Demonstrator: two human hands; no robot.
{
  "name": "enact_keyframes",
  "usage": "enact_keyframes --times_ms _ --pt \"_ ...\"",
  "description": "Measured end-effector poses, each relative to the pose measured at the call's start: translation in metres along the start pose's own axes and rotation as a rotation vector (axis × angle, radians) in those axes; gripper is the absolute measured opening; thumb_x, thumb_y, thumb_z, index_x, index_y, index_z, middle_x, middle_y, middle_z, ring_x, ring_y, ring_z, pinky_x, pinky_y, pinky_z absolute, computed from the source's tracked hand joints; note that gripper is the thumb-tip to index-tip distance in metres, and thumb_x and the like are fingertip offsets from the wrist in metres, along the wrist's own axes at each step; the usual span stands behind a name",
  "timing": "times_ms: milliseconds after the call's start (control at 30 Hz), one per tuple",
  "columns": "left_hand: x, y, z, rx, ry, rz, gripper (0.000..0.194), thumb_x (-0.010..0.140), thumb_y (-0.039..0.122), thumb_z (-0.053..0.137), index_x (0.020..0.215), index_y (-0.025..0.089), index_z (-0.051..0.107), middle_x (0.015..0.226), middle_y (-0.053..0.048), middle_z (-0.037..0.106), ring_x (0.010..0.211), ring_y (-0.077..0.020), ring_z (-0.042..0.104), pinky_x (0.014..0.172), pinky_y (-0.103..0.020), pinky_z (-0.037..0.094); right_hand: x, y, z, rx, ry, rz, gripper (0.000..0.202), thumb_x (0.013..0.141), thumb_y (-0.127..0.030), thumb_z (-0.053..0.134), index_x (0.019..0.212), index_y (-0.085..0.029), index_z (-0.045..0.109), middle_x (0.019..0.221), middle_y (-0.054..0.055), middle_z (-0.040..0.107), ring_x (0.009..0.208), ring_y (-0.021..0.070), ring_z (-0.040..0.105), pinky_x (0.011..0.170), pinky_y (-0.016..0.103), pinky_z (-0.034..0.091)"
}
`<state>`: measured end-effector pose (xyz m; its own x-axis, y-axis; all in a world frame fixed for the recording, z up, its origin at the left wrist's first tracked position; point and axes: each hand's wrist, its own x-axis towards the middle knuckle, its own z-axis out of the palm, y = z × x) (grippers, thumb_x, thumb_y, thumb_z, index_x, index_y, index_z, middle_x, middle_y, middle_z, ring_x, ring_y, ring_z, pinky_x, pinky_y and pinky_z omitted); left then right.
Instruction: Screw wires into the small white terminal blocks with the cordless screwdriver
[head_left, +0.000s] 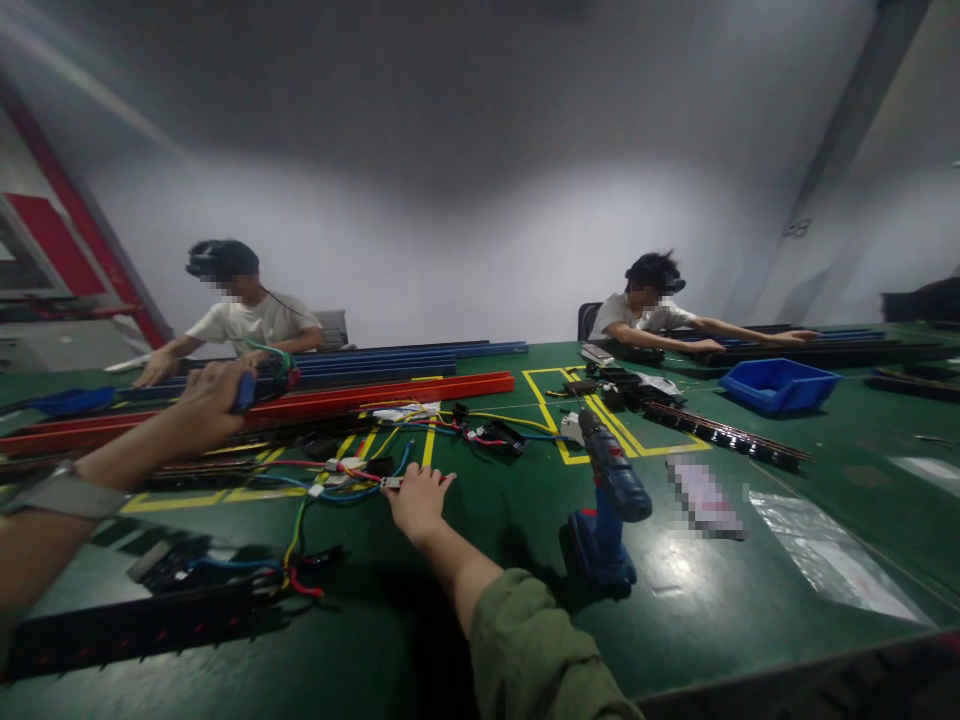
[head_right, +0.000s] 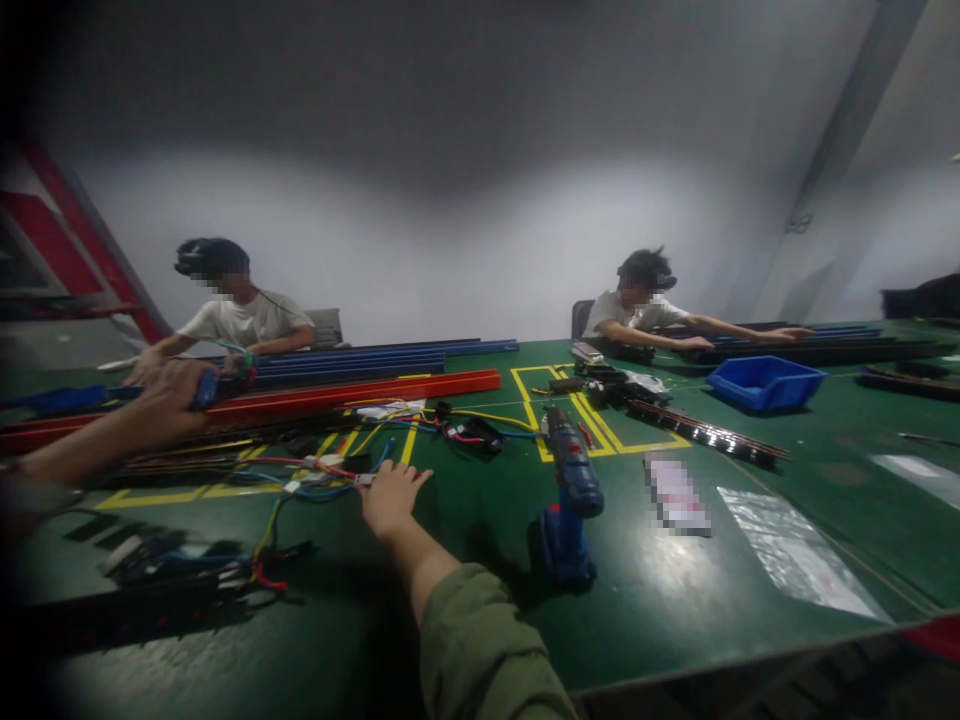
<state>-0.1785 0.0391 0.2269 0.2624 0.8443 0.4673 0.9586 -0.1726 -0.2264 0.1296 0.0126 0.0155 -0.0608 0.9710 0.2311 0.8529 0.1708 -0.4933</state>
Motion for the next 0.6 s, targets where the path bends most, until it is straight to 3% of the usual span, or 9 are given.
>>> enact_keyframes --times_ms 133,267,400,600 --pt "0.008 0.042 -0.008 0.018 0.046 0.042 0.062 0.068 0.013 0.051 0.125 0.009 0.029 0.135 -0.014 0.031 0.126 -0.0282 0.029 0.106 -0.042 0.024 0.010 -0.032 0.022 0.032 -0.040 0.005 0.056 0.085 -0.059 0.054 0.117 -0.013 0.055 0.121 0.024 0.058 0.115 0.0396 0.050 0.100 0.073 0.013" --pt "0.014 0.096 -0.010 0.015 0.063 0.052 0.055 0.069 0.008 0.049 0.122 0.008 0.037 0.124 -0.013 0.039 0.121 -0.0290 0.035 0.105 -0.042 0.027 0.016 -0.046 0.039 0.045 -0.032 -0.045 0.051 0.086 -0.053 0.054 0.115 -0.011 0.055 0.118 0.025 0.059 0.112 0.0396 0.052 0.099 0.074 0.014" --pt "0.017 0.153 0.002 -0.031 0.028 0.069 0.055 0.067 0.008 0.049 0.122 0.012 0.043 0.117 -0.013 0.045 0.115 -0.0312 0.041 0.101 -0.043 0.033 0.013 -0.038 0.038 0.064 -0.061 -0.151 0.048 0.086 -0.048 0.057 0.118 -0.013 0.052 0.114 0.020 0.062 0.112 0.0356 0.054 0.102 0.069 0.017" --pt "0.015 0.227 0.026 -0.168 0.026 0.120 0.058 0.069 0.007 0.045 0.126 0.013 0.042 0.121 -0.016 0.045 0.113 -0.0316 0.041 0.097 -0.046 0.034 -0.006 -0.009 0.008 0.132 -0.115 -0.292 0.057 0.083 -0.032 0.056 0.136 -0.018 0.042 0.133 0.014 0.054 0.129 0.0282 0.042 0.110 0.052 0.023"
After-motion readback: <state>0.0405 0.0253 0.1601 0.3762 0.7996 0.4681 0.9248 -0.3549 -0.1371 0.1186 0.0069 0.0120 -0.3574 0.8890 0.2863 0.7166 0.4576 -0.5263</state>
